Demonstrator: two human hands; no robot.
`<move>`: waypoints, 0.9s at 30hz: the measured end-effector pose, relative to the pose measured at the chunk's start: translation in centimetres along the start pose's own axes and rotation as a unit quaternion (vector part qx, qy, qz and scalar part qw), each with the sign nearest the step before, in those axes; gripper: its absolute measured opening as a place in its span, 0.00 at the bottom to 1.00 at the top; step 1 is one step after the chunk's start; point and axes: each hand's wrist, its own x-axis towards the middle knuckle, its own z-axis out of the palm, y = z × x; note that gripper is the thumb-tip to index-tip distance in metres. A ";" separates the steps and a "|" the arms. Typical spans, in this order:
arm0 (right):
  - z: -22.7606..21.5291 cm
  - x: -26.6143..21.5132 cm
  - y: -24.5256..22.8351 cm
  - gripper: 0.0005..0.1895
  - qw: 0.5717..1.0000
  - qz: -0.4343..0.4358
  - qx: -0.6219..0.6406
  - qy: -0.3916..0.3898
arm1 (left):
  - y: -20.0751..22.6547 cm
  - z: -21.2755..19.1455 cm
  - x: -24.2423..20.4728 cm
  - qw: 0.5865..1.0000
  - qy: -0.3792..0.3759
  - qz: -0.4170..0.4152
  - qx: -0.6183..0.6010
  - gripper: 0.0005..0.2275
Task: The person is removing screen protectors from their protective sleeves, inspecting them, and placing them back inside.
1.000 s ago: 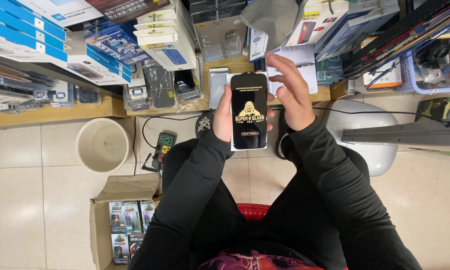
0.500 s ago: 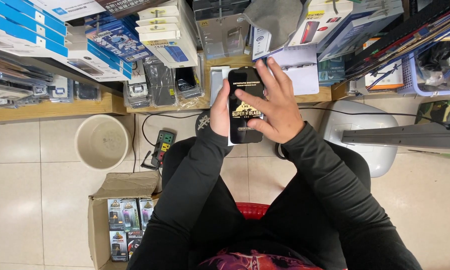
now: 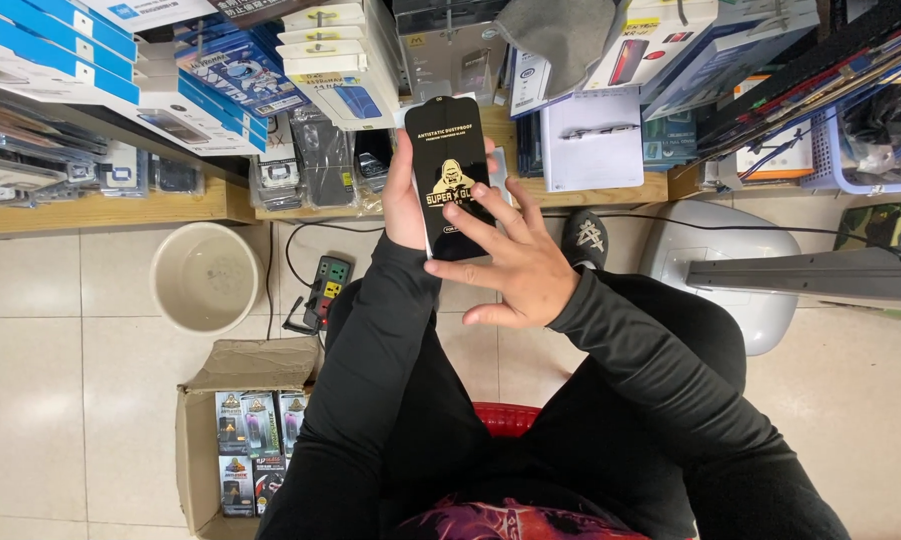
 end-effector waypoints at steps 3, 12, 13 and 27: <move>-0.2 0.0 0.1 0.32 1.000 0.000 0.012 0.007 | 0.3 -0.1 0.0 1.000 -0.012 -0.023 -0.013 0.35; -2.8 -0.1 3.7 0.33 0.994 0.045 -0.100 0.018 | -2.9 -0.4 0.6 0.996 -0.025 -0.073 -0.043 0.32; -3.5 0.0 3.9 0.33 0.994 0.044 -0.100 0.018 | -3.3 0.6 0.1 0.996 -0.025 -0.073 -0.043 0.32; -3.2 -0.3 3.4 0.39 0.993 0.077 -0.067 0.051 | -2.1 3.5 -0.7 0.999 -0.002 -0.032 -0.040 0.25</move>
